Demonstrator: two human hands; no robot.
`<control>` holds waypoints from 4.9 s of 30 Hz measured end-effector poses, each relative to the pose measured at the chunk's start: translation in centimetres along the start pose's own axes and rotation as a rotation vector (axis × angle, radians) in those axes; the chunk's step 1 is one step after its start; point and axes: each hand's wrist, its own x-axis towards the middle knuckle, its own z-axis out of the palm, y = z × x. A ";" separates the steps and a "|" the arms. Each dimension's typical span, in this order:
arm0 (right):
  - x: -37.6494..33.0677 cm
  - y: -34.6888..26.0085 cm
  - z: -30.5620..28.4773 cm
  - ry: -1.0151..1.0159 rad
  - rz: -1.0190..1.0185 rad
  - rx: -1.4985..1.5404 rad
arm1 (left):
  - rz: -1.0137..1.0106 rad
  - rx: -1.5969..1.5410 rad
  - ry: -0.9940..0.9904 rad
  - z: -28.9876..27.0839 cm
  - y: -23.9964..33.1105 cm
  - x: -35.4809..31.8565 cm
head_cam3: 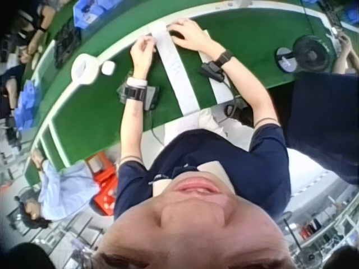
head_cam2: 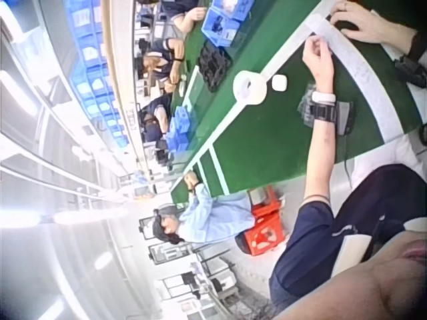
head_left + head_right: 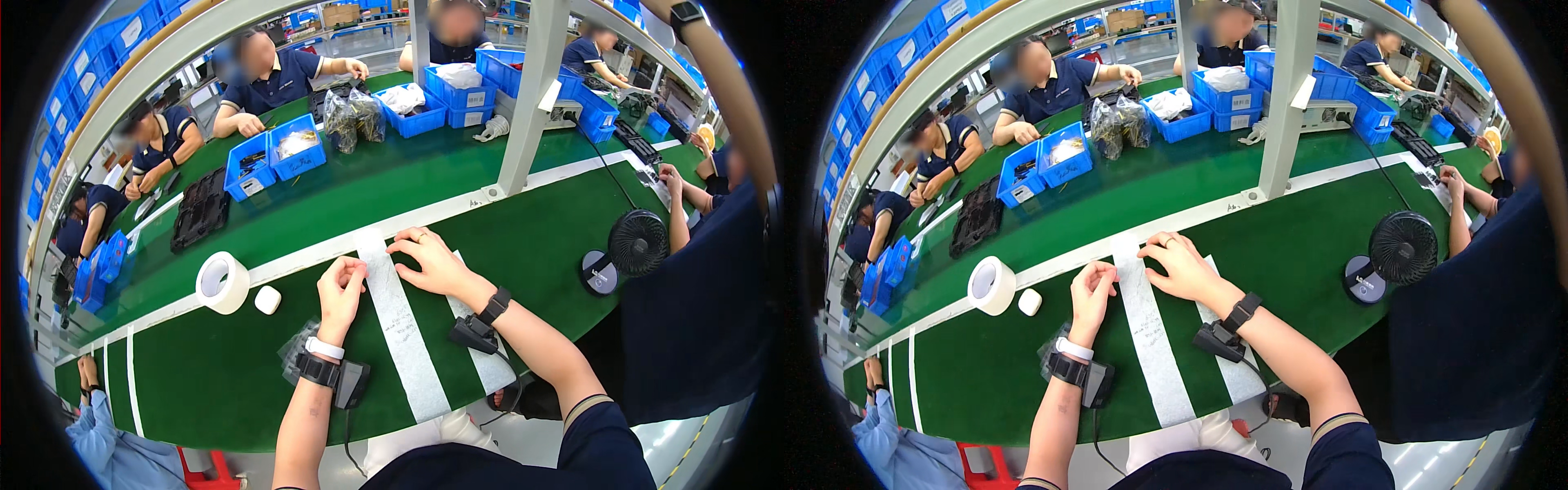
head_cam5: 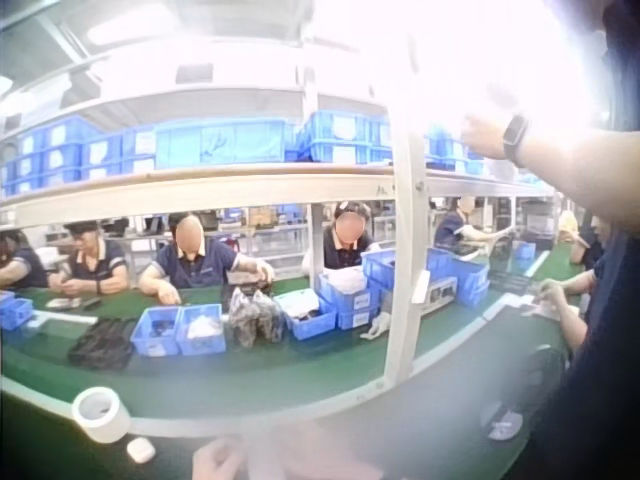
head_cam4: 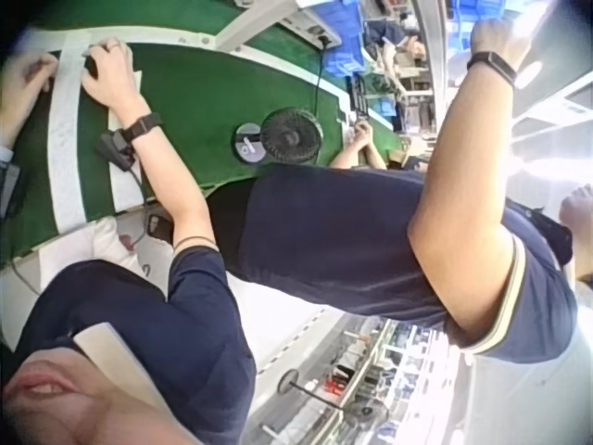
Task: Applying adhesive tape to electronic components on a production assembly line.
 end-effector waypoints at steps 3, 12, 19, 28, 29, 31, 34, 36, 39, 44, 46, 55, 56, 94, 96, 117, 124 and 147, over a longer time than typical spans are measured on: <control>-0.1 0.1 0.0 0.029 -0.026 0.010 | 0.019 -0.003 0.003 0.1 0.0 0.1; -0.1 0.5 0.3 0.040 -0.035 0.001 | -0.015 0.016 -0.006 0.2 -0.2 0.2; -0.3 0.6 0.3 0.057 -0.080 0.020 | 0.015 0.029 0.017 0.2 -0.1 0.1; -0.4 0.6 0.4 0.043 -0.036 0.101 | 0.015 0.015 -0.001 0.4 -0.5 0.5; -0.4 0.5 0.4 0.065 -0.072 0.118 | 0.008 0.025 0.006 0.4 -0.5 0.5; -0.3 0.4 0.3 -0.002 -0.023 0.117 | -0.038 0.061 0.008 0.5 -0.4 0.5; -0.3 0.3 0.3 -0.022 -0.018 0.137 | -0.049 0.057 0.005 0.6 -0.3 0.6; -0.3 0.4 0.3 0.021 -0.053 0.153 | -0.020 0.049 0.004 0.6 -0.2 0.6; -0.3 0.5 0.4 0.026 -0.056 0.155 | -0.032 0.061 -0.009 0.6 -0.2 0.5; -0.3 0.4 0.5 0.013 -0.036 0.133 | -0.057 0.077 -0.007 0.6 -0.2 0.4; -0.3 0.3 0.4 0.047 -0.072 0.139 | -0.022 0.060 0.000 0.6 -0.1 0.4; -0.2 0.3 0.6 0.071 -0.062 0.163 | -0.028 0.052 -0.001 0.6 -0.3 0.4; -0.2 0.3 0.6 0.023 -0.020 0.147 | -0.064 0.069 -0.007 0.5 -0.3 0.5; -0.4 0.2 0.3 -0.054 -0.057 0.055 | -0.035 0.068 -0.020 0.6 0.0 0.4; -0.5 0.2 0.3 -0.006 -0.100 0.084 | -0.003 0.051 -0.017 0.6 0.0 0.3; -0.3 0.0 0.1 -0.092 -0.042 0.034 | -0.017 0.034 -0.012 0.6 0.2 0.2; -0.2 0.1 0.1 -0.069 -0.071 0.033 | -0.025 0.032 -0.009 0.6 0.3 0.4; -0.3 -0.1 -0.1 -0.069 -0.089 0.021 | -0.004 0.035 -0.013 0.6 0.5 0.2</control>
